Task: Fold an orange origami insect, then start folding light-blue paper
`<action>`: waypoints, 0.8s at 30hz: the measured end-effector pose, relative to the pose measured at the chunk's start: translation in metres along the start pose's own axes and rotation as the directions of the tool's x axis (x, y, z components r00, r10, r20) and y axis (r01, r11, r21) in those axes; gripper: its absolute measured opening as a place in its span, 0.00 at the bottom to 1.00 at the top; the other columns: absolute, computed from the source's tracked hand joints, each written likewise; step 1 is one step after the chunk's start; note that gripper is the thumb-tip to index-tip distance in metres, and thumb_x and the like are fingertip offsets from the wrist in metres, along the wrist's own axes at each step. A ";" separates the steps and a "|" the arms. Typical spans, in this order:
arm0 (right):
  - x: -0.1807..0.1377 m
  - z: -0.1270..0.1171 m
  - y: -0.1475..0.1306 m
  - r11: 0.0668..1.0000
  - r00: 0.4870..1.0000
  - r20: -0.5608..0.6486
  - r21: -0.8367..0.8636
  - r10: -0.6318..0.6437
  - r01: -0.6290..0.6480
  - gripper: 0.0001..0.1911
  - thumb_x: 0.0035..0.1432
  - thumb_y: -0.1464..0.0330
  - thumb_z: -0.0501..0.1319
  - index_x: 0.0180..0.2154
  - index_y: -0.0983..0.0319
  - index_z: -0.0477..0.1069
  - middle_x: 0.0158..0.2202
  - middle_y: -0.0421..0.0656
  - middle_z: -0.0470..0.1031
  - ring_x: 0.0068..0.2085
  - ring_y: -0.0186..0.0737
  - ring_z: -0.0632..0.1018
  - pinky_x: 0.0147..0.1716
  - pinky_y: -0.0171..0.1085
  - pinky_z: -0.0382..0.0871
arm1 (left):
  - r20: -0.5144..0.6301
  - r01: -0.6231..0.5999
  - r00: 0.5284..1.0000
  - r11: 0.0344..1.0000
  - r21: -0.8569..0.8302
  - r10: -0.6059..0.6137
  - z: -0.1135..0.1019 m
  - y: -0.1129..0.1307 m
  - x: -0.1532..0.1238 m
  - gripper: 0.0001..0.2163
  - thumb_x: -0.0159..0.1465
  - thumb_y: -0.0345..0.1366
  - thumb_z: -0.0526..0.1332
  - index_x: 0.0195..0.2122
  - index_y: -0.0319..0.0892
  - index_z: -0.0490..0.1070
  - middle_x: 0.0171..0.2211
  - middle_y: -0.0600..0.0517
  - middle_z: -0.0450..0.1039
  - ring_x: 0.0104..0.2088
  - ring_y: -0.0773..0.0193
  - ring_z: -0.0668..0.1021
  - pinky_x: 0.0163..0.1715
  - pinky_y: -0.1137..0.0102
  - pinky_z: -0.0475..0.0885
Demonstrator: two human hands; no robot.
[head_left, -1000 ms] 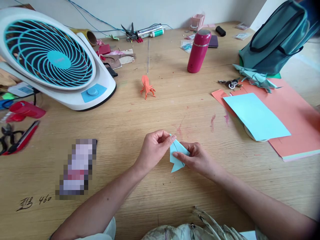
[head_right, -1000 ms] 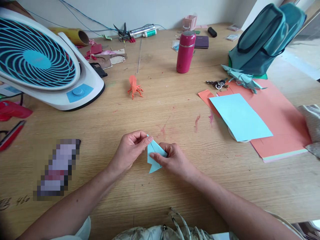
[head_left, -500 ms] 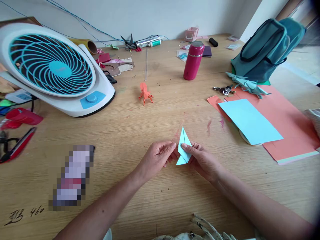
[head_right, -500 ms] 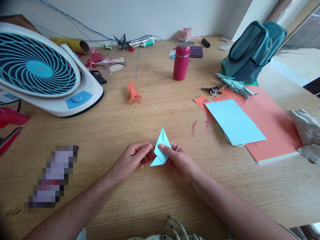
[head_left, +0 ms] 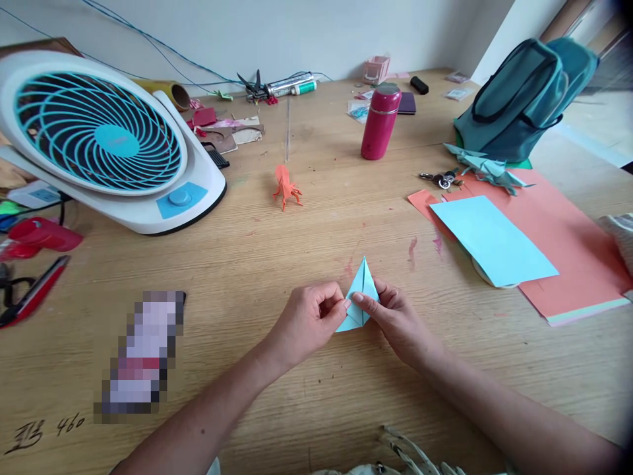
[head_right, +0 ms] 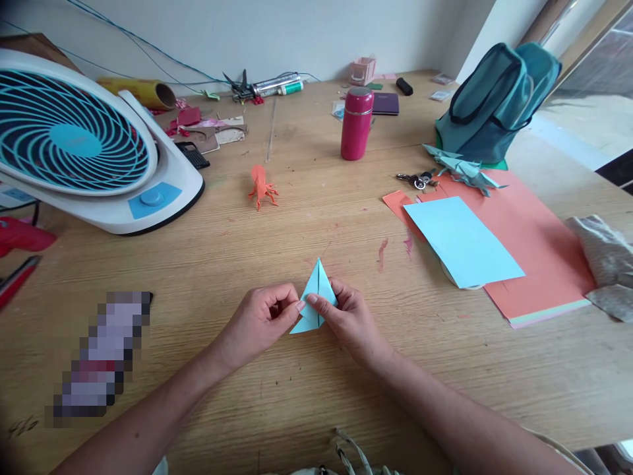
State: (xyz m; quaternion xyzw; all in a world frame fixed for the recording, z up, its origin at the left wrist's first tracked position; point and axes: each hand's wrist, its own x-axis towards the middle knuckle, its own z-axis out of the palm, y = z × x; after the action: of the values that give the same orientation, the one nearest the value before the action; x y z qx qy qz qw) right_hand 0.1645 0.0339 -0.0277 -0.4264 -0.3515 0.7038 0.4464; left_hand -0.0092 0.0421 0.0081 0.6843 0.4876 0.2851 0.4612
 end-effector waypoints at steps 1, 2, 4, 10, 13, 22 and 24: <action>0.000 0.000 0.000 1.000 1.000 0.006 -0.007 -0.003 0.003 0.20 0.50 0.54 0.74 0.27 0.61 0.71 0.23 0.35 0.70 0.25 0.32 0.67 0.28 0.33 0.63 | 0.009 0.001 1.000 1.000 0.001 -0.001 0.000 0.001 0.000 0.14 0.65 0.35 0.57 0.22 0.42 0.60 0.20 0.59 0.58 0.21 0.72 0.62 0.21 0.75 0.56; -0.001 0.000 0.000 1.000 1.000 0.014 -0.011 -0.004 0.004 0.20 0.50 0.54 0.74 0.27 0.61 0.71 0.24 0.35 0.70 0.26 0.32 0.67 0.28 0.33 0.64 | 0.018 -0.004 1.000 1.000 0.006 0.004 -0.001 0.001 0.001 0.14 0.66 0.35 0.57 0.23 0.42 0.60 0.20 0.59 0.58 0.21 0.72 0.62 0.21 0.75 0.56; -0.002 0.001 0.000 1.000 1.000 0.028 -0.020 -0.007 0.008 0.20 0.51 0.54 0.73 0.28 0.61 0.71 0.24 0.36 0.70 0.27 0.33 0.69 0.30 0.34 0.65 | 0.019 -0.042 0.999 0.998 0.040 0.041 -0.001 0.002 0.001 0.16 0.68 0.37 0.56 0.23 0.42 0.59 0.20 0.59 0.57 0.21 0.72 0.61 0.21 0.74 0.56; -0.002 0.001 -0.003 1.000 0.996 0.087 -0.024 0.008 -0.006 0.19 0.52 0.52 0.72 0.32 0.61 0.74 0.27 0.38 0.73 0.29 0.35 0.71 0.33 0.36 0.67 | -0.016 -0.232 0.971 0.958 0.167 0.238 0.000 -0.001 0.002 0.16 0.67 0.32 0.55 0.22 0.43 0.53 0.22 0.58 0.56 0.24 0.70 0.61 0.25 0.72 0.55; -0.001 0.000 -0.004 0.999 0.996 0.086 -0.032 0.005 -0.003 0.19 0.52 0.53 0.72 0.30 0.61 0.73 0.27 0.37 0.72 0.29 0.34 0.70 0.33 0.35 0.66 | 0.010 -0.256 0.966 0.953 0.165 0.258 0.000 -0.002 0.001 0.16 0.66 0.30 0.56 0.23 0.43 0.51 0.22 0.59 0.55 0.24 0.70 0.61 0.26 0.72 0.55; 0.003 -0.004 -0.005 0.999 0.994 0.107 -0.039 0.028 -0.024 0.21 0.48 0.53 0.74 0.27 0.62 0.72 0.24 0.36 0.68 0.26 0.32 0.66 0.29 0.33 0.61 | 0.083 -0.179 0.982 0.977 0.113 0.171 -0.001 -0.002 0.001 0.16 0.66 0.31 0.57 0.23 0.43 0.52 0.22 0.59 0.55 0.25 0.70 0.61 0.27 0.73 0.56; 0.003 -0.004 -0.007 0.998 0.992 0.126 -0.054 0.030 -0.024 0.22 0.47 0.53 0.74 0.26 0.62 0.71 0.23 0.36 0.67 0.26 0.31 0.65 0.27 0.33 0.60 | 0.100 -0.194 0.978 0.975 0.112 0.183 -0.001 -0.002 0.001 0.16 0.66 0.32 0.57 0.23 0.43 0.53 0.23 0.59 0.56 0.25 0.70 0.61 0.27 0.73 0.56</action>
State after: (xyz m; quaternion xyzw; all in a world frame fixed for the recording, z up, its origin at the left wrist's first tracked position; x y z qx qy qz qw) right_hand 0.1701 0.0393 -0.0245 -0.3972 -0.3918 0.7259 0.4022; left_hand -0.0107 0.0435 0.0067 0.7663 0.4157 0.2669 0.4108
